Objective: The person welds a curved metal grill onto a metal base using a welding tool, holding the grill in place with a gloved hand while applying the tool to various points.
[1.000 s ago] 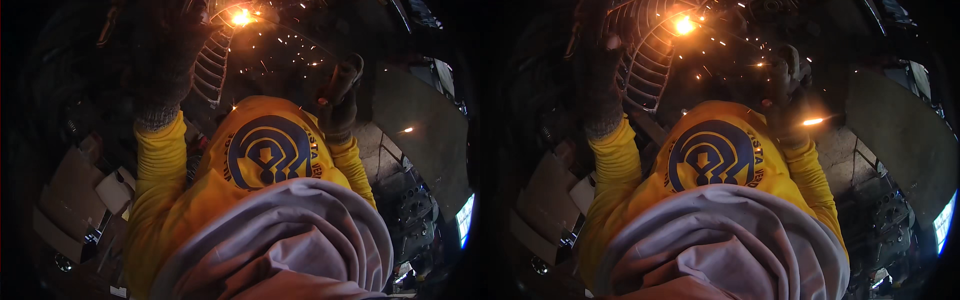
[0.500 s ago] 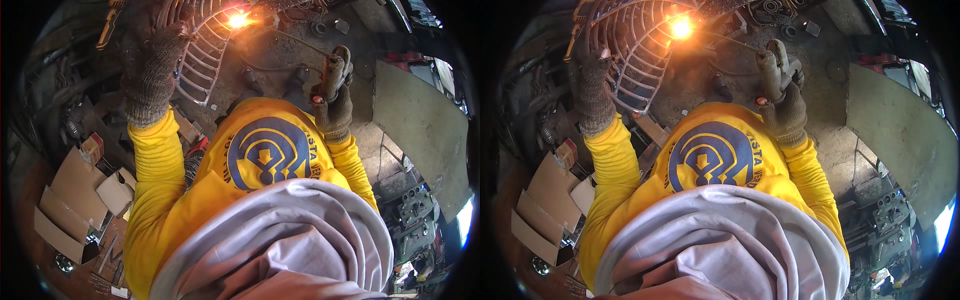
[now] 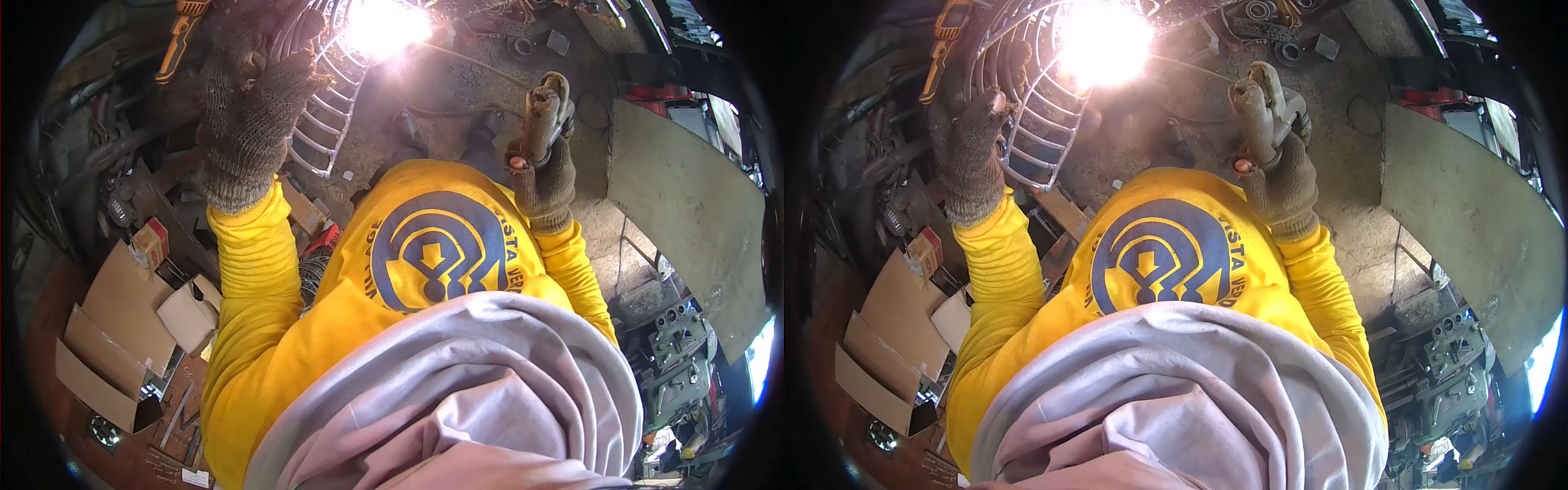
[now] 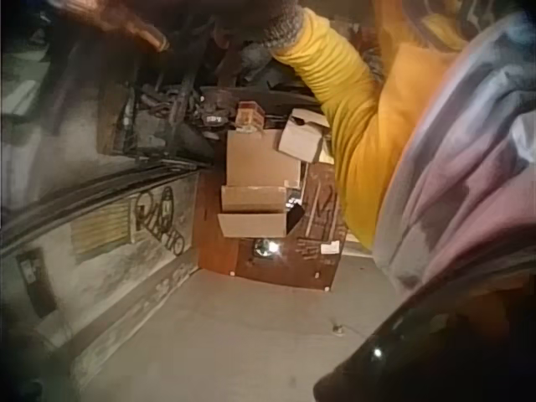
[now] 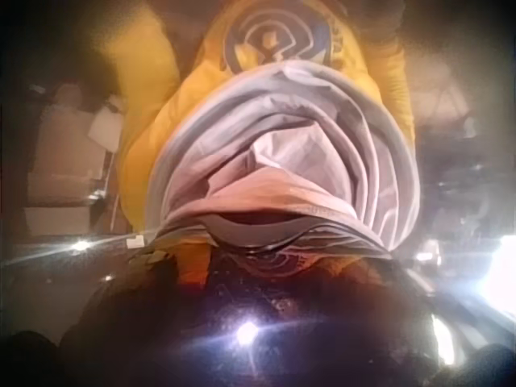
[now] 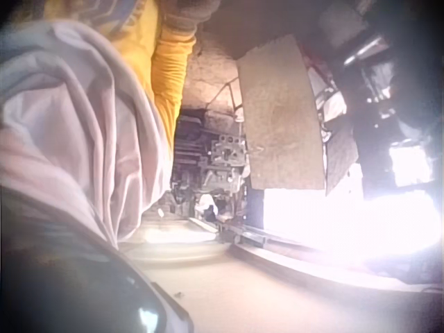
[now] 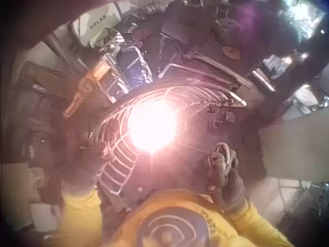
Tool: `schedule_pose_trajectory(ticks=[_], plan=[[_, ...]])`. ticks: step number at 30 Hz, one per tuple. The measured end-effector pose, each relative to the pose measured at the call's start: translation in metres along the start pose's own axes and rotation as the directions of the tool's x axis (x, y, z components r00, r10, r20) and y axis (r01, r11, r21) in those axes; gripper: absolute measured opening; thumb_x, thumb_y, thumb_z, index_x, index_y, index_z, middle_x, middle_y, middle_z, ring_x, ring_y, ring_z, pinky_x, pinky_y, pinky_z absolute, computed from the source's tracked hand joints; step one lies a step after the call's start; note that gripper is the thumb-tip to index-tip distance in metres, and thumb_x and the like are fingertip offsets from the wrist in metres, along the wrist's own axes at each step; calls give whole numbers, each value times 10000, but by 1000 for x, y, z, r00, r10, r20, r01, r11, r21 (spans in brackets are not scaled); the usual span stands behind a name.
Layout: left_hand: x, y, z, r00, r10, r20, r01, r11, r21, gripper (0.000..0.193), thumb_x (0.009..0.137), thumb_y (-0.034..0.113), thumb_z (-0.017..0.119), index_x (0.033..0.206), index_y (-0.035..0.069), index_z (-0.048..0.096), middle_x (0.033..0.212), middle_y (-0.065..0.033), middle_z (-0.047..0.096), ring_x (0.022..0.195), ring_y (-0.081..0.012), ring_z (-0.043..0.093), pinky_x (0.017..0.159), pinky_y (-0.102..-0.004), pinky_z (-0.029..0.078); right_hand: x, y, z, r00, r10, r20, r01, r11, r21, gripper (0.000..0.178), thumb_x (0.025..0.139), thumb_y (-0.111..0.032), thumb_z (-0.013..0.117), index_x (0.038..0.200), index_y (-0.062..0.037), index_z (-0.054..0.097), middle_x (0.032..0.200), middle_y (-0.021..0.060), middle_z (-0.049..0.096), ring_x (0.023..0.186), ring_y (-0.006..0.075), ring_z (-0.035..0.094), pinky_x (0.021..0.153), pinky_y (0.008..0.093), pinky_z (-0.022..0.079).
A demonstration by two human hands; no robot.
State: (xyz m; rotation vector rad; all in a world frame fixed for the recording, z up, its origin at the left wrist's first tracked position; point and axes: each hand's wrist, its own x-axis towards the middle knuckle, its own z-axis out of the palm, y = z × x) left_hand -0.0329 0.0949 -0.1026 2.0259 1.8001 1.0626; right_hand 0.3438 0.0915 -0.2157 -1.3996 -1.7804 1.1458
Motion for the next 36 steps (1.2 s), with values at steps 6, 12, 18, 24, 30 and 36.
schedule_pose_trajectory(ticks=[6,12,18,24,30,36], plan=[[-8,-6,-5,965,-245,-92,234,965,-115,492,953,109,629,1413,-12,501,1350,-186,600,1143,-289,629,920,-409,549,9,-12,4,998,-46,29,45,998,51,588,875,-525,759,1080,-2,588,845,70,734,789,230,743,740,340,569],[-5,2,-2,967,-227,-120,221,974,-59,493,955,105,625,1416,-15,499,1352,-184,600,1148,-284,629,935,-410,541,8,-15,7,998,-1,67,-10,985,172,712,929,-499,719,1290,80,514,876,41,686,802,114,656,741,271,531],[-5,11,-3,959,-247,-135,244,969,-43,494,956,100,621,1419,-18,498,1354,-182,601,1153,-280,628,950,-410,532,22,-22,9,980,-197,-4,197,979,54,731,923,-501,718,1322,71,501,1029,107,680,767,124,648,710,288,541],[-2,13,0,954,-264,-141,258,964,-63,494,957,96,617,1422,-21,497,1357,-180,601,1158,-275,628,965,-410,523,-3,1,5,999,-21,27,6,882,471,678,962,-325,708,1438,38,390,1170,100,582,869,162,639,712,302,537],[2,10,4,950,-273,-153,263,961,-79,495,958,91,613,1425,-25,495,1359,-178,602,1163,-270,627,980,-410,514,-6,14,3,991,-126,-41,133,959,251,677,924,-339,731,1377,77,448,1157,140,634,912,220,667,791,315,540],[4,15,3,946,-283,-157,276,959,-66,496,959,87,609,1428,-28,494,1361,-176,602,1168,-266,627,995,-411,506,-8,5,1,1000,3,-17,-2,994,106,660,865,-434,748,1254,71,578,1044,231,711,974,369,734,832,381,558]])
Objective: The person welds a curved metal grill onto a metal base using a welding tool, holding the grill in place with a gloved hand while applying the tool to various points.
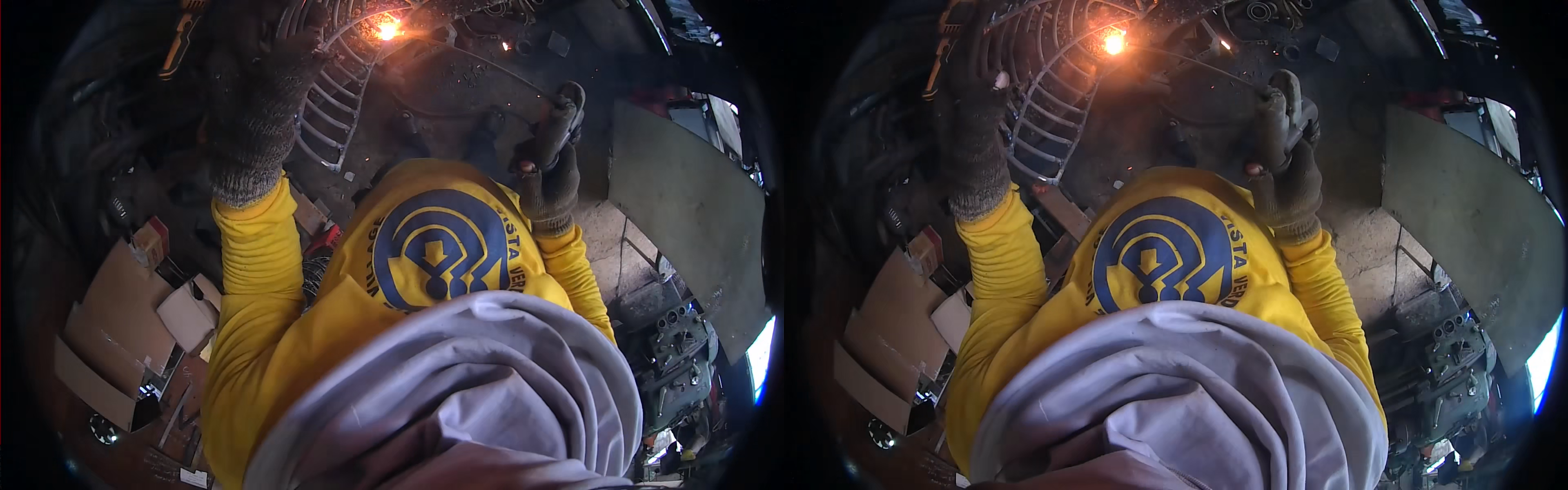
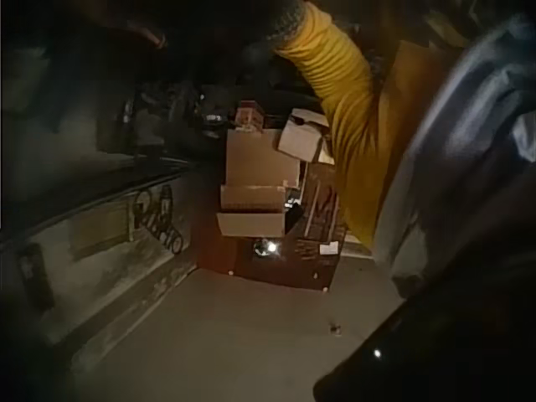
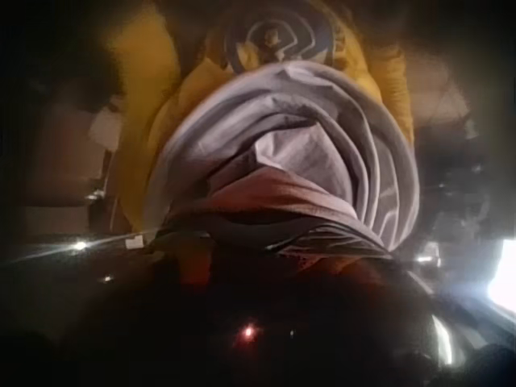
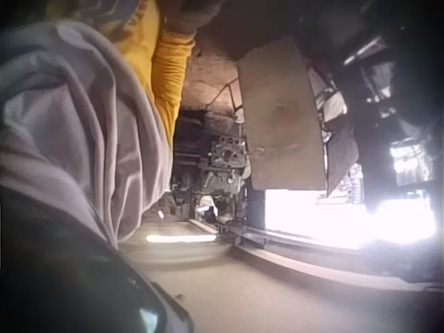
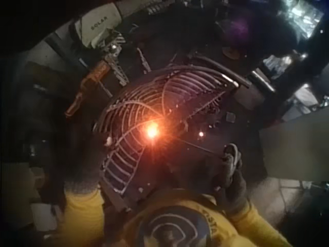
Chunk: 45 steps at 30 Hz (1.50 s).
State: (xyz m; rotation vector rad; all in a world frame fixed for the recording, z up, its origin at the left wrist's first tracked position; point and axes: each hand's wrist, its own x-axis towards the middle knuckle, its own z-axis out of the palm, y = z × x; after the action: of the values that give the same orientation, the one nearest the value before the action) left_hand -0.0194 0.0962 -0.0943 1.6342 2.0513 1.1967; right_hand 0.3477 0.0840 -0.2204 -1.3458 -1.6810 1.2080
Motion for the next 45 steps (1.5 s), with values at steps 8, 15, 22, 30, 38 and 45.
schedule_pose_trajectory(ticks=[8,15,22,30,38,45], plan=[[-3,5,5,1000,-9,1,9,1000,-5,497,960,81,603,1431,-32,492,1364,-174,603,1175,-259,626,1015,-411,494,-4,2,-2,1000,-24,-1,24,996,-88,629,857,-438,766,1234,35,592,1002,203,729,931,368,744,788,388,567],[0,3,6,999,-37,-9,37,999,3,498,962,76,598,1435,-35,490,1367,-171,604,1181,-254,625,1032,-411,484,-6,3,-7,997,-58,42,59,998,-33,605,925,-393,729,1282,52,526,968,109,708,846,198,691,773,305,543],[7,-5,31,998,-26,-62,-9,863,-505,476,934,58,620,1389,-53,534,1314,-167,639,1181,-239,633,1025,-359,492,-8,2,-3,1000,6,-15,-6,1000,30,609,866,-440,780,1209,23,585,918,152,748,870,315,757,765,359,571],[6,-8,20,988,-145,47,140,986,86,454,930,68,656,1366,-23,567,1278,-141,673,1156,-230,653,974,-344,530,-4,2,1,999,-29,-24,26,993,-112,617,866,-435,774,1238,15,577,972,160,731,888,305,729,775,368,567],[3,-1,38,963,-225,146,248,537,-806,616,979,324,674,1443,-39,495,1459,-191,542,1337,-261,528,1094,-355,428,27,-48,4,945,-291,151,327,872,-364,436,871,-318,793,1135,-11,631,924,99,746,861,253,745,778,351,568],[6,-16,26,997,-29,69,44,972,-229,577,1006,291,614,1468,-20,461,1485,-194,504,1324,-279,541,1107,-373,430,25,-39,7,946,-285,154,324,847,-422,471,851,-396,800,1101,-27,648,903,106,751,857,290,750,769,375,568]])
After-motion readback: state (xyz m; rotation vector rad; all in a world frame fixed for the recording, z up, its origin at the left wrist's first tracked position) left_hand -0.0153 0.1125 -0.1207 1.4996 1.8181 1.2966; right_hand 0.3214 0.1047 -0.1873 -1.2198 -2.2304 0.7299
